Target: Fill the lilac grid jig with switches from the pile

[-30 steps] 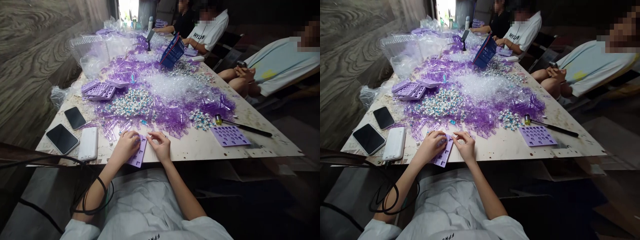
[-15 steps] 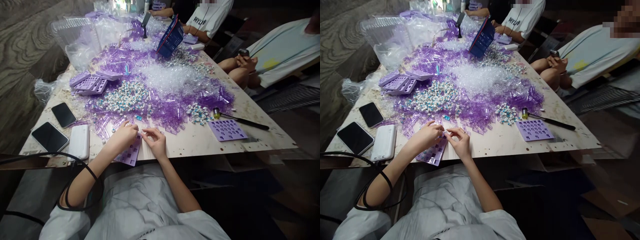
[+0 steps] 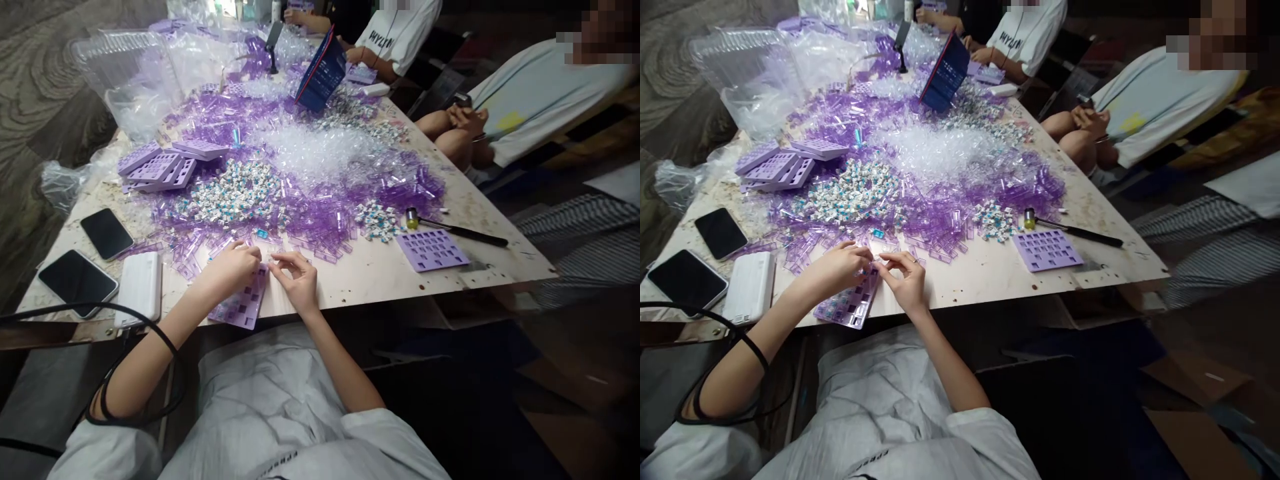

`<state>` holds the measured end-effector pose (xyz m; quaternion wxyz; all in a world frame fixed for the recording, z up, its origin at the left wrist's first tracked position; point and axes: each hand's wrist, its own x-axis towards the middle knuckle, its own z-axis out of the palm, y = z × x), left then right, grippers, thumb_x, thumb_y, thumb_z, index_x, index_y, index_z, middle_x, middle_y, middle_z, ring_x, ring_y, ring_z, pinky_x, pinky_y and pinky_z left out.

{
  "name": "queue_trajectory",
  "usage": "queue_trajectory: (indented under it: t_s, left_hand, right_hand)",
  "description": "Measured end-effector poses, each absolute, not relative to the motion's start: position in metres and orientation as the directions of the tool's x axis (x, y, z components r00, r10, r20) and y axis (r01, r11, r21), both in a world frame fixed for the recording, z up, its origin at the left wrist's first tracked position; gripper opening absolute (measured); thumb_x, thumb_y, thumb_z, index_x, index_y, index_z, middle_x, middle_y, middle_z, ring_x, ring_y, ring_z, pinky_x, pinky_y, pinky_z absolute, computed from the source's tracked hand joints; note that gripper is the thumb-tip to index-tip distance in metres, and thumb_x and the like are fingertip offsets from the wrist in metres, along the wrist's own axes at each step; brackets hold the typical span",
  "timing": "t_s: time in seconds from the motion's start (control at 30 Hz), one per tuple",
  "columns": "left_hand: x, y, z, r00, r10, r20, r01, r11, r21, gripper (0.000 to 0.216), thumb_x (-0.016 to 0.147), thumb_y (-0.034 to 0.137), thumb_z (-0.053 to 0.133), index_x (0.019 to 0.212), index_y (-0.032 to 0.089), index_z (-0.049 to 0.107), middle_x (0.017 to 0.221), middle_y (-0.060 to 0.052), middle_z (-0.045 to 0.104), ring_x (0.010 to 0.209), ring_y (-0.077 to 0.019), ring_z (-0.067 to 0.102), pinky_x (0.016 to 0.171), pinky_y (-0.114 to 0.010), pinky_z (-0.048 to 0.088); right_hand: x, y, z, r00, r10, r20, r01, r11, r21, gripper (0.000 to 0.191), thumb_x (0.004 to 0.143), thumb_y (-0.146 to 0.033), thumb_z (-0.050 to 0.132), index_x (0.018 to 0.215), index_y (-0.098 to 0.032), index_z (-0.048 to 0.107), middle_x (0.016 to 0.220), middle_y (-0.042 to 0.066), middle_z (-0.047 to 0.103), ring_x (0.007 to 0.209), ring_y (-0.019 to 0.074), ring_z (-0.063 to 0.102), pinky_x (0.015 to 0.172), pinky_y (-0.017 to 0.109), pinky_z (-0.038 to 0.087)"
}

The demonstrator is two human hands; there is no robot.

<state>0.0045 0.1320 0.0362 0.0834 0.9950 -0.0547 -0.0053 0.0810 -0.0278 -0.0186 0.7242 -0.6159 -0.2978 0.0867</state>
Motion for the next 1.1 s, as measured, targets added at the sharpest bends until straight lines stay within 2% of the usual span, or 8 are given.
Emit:
queue_trajectory:
  t_s: [0.17,0.37,0.5,0.63,0.7,0.77,0.9,1.1]
  left_hand:
    - [0.002,0.142,0.034,0.991,-0.111,0.071,-0.126,-0.954,0.270,0.016,0.084,0.021,0.056,0.077,0.021,0.071,0.101,-0.006,0.072,0.093,-0.0236,0.068,0.105,-0.043,0.040]
    - [-0.002,0.144,0.035,0.990,-0.103,0.092,-0.124,-0.960,0.252,0.015,0.086,0.025,0.058,0.083,0.021,0.072,0.104,-0.007,0.071,0.095,-0.0245,0.067,0.106,-0.049,0.039]
    - [-0.016,0.142,0.038,0.993,-0.054,0.106,-0.091,-0.916,0.392,0.018,0.087,0.032,0.063,0.097,0.020,0.071,0.106,-0.008,0.068,0.099,-0.0245,0.065,0.098,-0.042,0.046]
    - [-0.034,0.136,0.033,0.968,0.142,0.209,-0.006,-0.812,0.584,0.022,0.095,0.026,0.050,0.110,0.019,0.064,0.116,-0.009,0.064,0.111,-0.0224,0.060,0.098,-0.038,0.047]
    - [-0.042,0.131,0.029,0.931,0.273,0.241,0.055,-0.761,0.646,0.023,0.096,0.023,0.046,0.112,0.019,0.062,0.114,-0.008,0.063,0.109,-0.0207,0.060,0.097,-0.036,0.048]
    - [-0.050,0.126,0.026,0.899,0.346,0.268,0.074,-0.723,0.687,0.022,0.096,0.021,0.046,0.112,0.019,0.061,0.110,-0.006,0.062,0.104,-0.0190,0.061,0.095,-0.034,0.049]
    - [-0.060,0.119,0.022,0.894,0.326,0.308,0.022,-0.718,0.696,0.022,0.096,0.022,0.047,0.111,0.019,0.063,0.107,-0.006,0.063,0.102,-0.0180,0.061,0.094,-0.032,0.049]
    - [-0.063,0.118,0.010,0.919,0.243,0.310,0.001,-0.789,0.614,0.025,0.096,0.023,0.049,0.112,0.020,0.068,0.110,-0.009,0.065,0.105,-0.0211,0.062,0.094,-0.037,0.050]
  right_hand:
    - [0.083,-0.026,-0.019,0.827,0.476,0.298,0.220,0.214,-0.952,0.025,0.080,-0.041,0.076,0.094,-0.020,0.073,0.091,0.005,0.066,0.071,0.0128,0.064,0.070,0.028,0.059]
    - [0.084,-0.026,-0.021,0.812,0.497,0.306,0.226,0.216,-0.950,0.025,0.081,-0.039,0.075,0.095,-0.019,0.073,0.093,0.006,0.068,0.071,0.0124,0.065,0.072,0.027,0.059]
    - [0.080,-0.030,-0.022,0.783,0.527,0.330,0.292,0.157,-0.943,0.021,0.082,-0.037,0.074,0.095,-0.020,0.073,0.092,0.005,0.069,0.071,0.0132,0.065,0.073,0.028,0.058]
    - [0.078,-0.031,-0.019,0.681,0.625,0.380,0.432,0.076,-0.899,0.014,0.084,-0.029,0.073,0.096,-0.022,0.074,0.093,0.004,0.069,0.073,0.0146,0.066,0.076,0.030,0.058]
    - [0.077,-0.031,-0.018,0.623,0.678,0.390,0.500,0.039,-0.865,0.012,0.085,-0.027,0.072,0.096,-0.023,0.075,0.091,0.004,0.070,0.075,0.0155,0.067,0.077,0.031,0.057]
    - [0.077,-0.030,-0.017,0.583,0.712,0.392,0.541,0.020,-0.841,0.012,0.085,-0.026,0.071,0.096,-0.023,0.074,0.090,0.003,0.070,0.077,0.0162,0.067,0.077,0.031,0.057]
    - [0.077,-0.028,-0.018,0.539,0.733,0.416,0.595,0.018,-0.804,0.012,0.087,-0.024,0.069,0.098,-0.023,0.074,0.088,0.003,0.069,0.076,0.0162,0.066,0.076,0.030,0.056]
    - [0.076,-0.027,-0.021,0.515,0.746,0.423,0.635,0.000,-0.773,0.014,0.090,-0.025,0.065,0.102,-0.025,0.073,0.090,0.003,0.068,0.078,0.0176,0.066,0.078,0.032,0.056]
